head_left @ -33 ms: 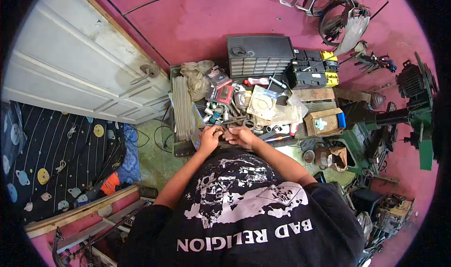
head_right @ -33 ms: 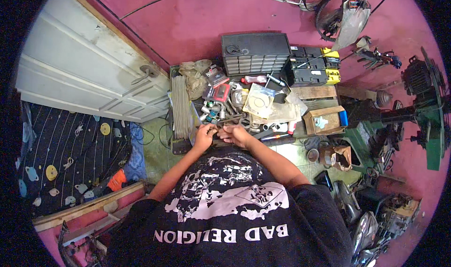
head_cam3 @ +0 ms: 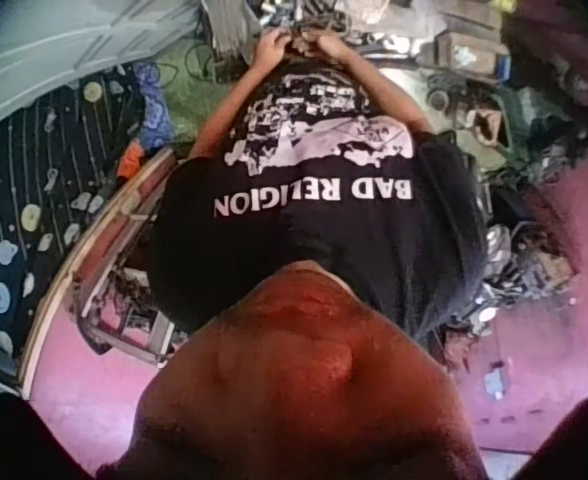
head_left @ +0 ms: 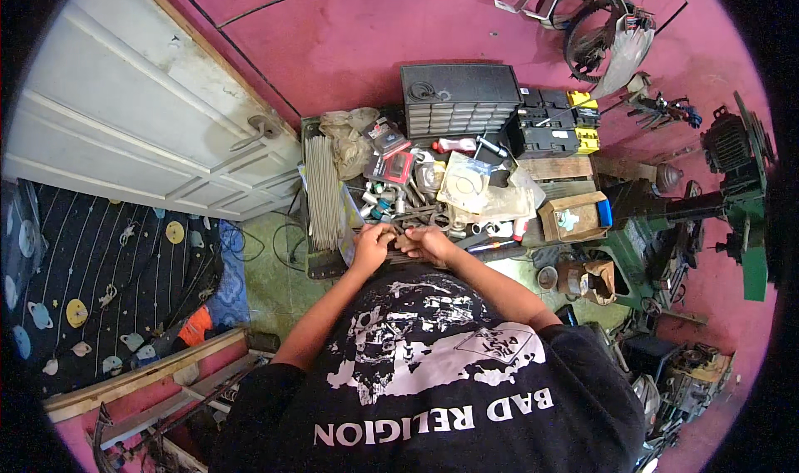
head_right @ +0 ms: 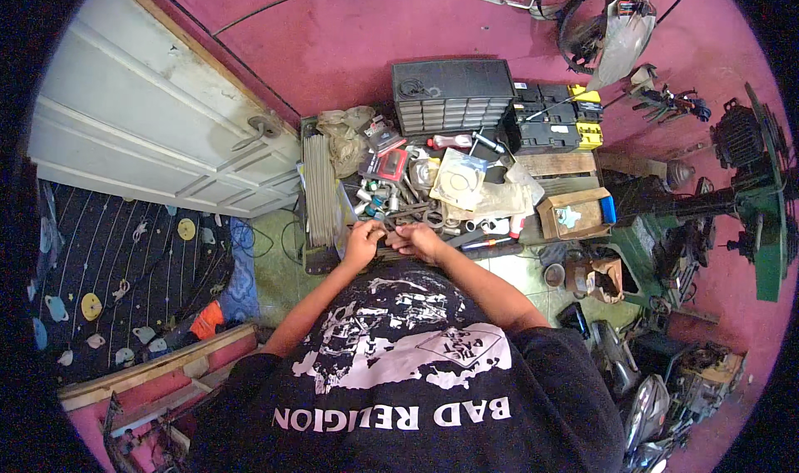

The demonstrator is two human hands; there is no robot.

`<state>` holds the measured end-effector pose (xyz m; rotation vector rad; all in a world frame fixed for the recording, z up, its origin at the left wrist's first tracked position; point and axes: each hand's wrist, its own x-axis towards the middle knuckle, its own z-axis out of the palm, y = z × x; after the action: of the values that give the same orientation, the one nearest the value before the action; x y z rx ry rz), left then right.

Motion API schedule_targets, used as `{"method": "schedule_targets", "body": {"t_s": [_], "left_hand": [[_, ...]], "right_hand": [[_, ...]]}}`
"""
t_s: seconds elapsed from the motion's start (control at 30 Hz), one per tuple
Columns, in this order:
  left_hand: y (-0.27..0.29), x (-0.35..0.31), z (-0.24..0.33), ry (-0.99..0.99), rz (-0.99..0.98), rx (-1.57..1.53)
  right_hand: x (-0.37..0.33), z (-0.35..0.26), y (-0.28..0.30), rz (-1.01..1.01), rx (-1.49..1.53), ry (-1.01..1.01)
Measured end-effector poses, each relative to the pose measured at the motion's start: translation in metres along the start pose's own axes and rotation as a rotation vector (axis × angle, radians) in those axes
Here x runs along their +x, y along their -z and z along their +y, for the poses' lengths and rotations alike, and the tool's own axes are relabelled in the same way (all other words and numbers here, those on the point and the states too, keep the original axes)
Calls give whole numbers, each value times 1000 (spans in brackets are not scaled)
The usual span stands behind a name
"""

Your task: The person stands at a cluttered workbench and repeatedly picks up thin metal rods, inspecting them by hand. They align the rods into a neat stack and place them on a toolbox. The person then moves several small bottles and a plastic bag to clear the workspace.

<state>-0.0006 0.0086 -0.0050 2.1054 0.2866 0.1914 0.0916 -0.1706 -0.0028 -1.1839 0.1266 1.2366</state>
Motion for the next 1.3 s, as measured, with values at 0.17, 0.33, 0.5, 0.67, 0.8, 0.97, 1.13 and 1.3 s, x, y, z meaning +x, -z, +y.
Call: {"method": "schedule_targets", "body": {"t_s": [0.17,0.33,0.5,0.67,0.8,0.97,1.13,1.3], "left_hand": [[-2,-1,12,-29,8,78],[-5,0,15,-43,18,122],[-12,0,13,-6,-9,110],[-8,-2,14,28,-5,35],[-16,-2,10,-50,-12,104],[-29,-4,6,24,1,55],[-40,-15,-9,157,-114,199],[-38,-22,29,87,-263,457]], "right_hand": [[1,-9,0,91,-660,397],[-7,-24,-5,71,-735,408],[15,8,26,-70,-340,329],[3,14,34,-37,-271,236],[-4,-1,20,61,-457,537],[-15,-22,14,136,-978,713],[-41,-17,29,330,-1206,681],[-51,-2,65,437,-1442,331]]}}
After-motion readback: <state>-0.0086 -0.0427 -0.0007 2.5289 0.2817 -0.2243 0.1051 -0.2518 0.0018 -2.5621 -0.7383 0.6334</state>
